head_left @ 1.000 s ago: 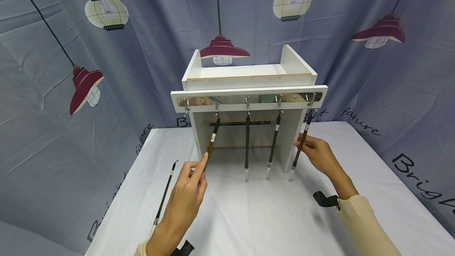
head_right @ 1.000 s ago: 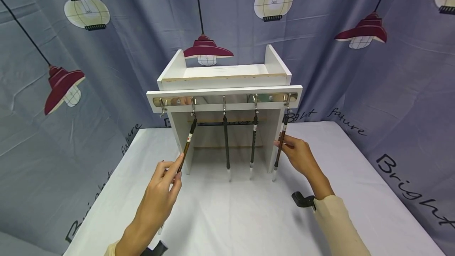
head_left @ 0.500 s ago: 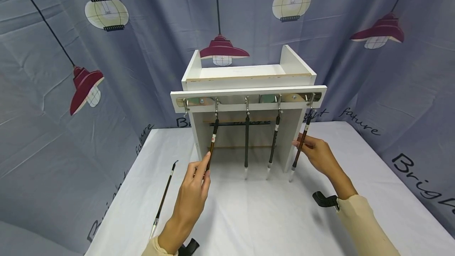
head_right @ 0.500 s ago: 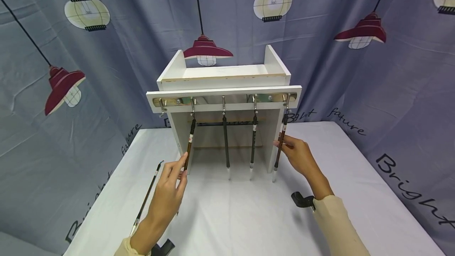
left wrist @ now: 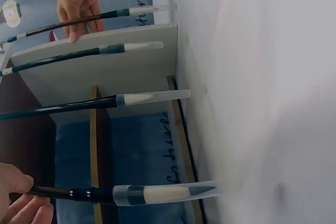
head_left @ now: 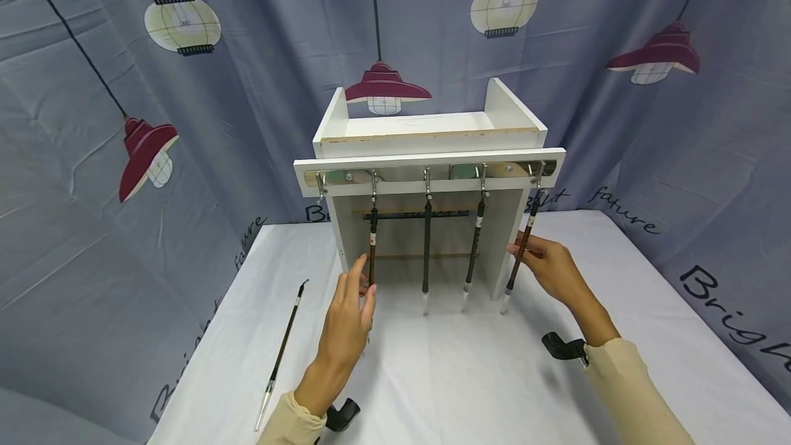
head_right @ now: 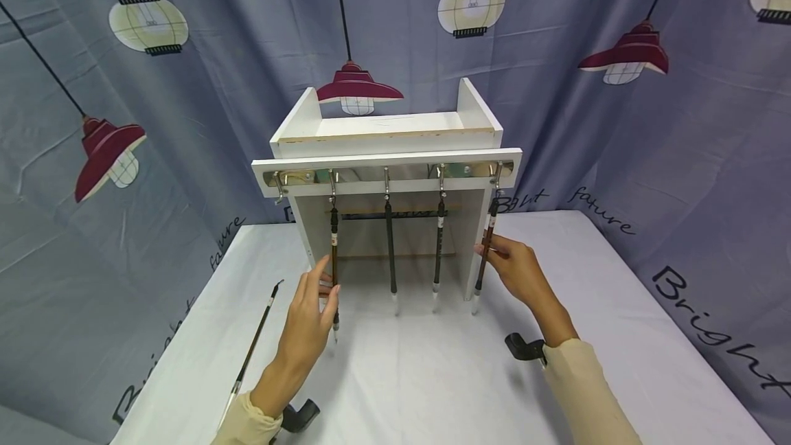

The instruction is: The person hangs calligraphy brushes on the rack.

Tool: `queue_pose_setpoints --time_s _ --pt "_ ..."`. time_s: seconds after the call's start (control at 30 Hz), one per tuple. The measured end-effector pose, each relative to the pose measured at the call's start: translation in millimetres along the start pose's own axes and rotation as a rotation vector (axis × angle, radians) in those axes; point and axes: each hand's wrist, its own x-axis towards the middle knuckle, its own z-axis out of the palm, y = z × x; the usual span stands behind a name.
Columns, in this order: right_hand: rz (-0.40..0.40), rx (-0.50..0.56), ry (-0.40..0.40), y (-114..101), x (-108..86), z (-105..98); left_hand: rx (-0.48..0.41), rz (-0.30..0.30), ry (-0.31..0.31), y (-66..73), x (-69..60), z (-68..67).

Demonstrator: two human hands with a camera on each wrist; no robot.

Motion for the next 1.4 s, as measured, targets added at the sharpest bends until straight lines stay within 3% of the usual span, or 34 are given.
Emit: queue_pose_setpoints --time_s 0.17,0.5,0.73,0.9,1.17,1.4 --pt "0.000 0.008 -0.004 1.7 -0.3 0.1 -0.038 -0.064 -0.026 -3.4 6.0 7.4" --pt "-0.007 0.001 0.002 0.4 0.7 -0.1 0.034 -0.105 -0.017 -10.2 17.0 22.2" --pt "-0.003 0.020 -0.005 0.3 0.8 0.3 0.034 -0.148 -0.047 -12.2 19.1 28.1" --pt "0.002 0.016 -0.005 1.1 0.3 0.4 0.023 -0.143 -0.049 -13.4 18.5 30.8" --pt "-0.003 0.017 -0.006 1.2 0.8 1.5 0.012 -0.142 -0.058 -13.8 20.0 29.3" --pt "-0.003 0.007 -0.004 2.3 0.3 0.6 0.046 -0.141 -0.069 -18.7 11.9 16.9"
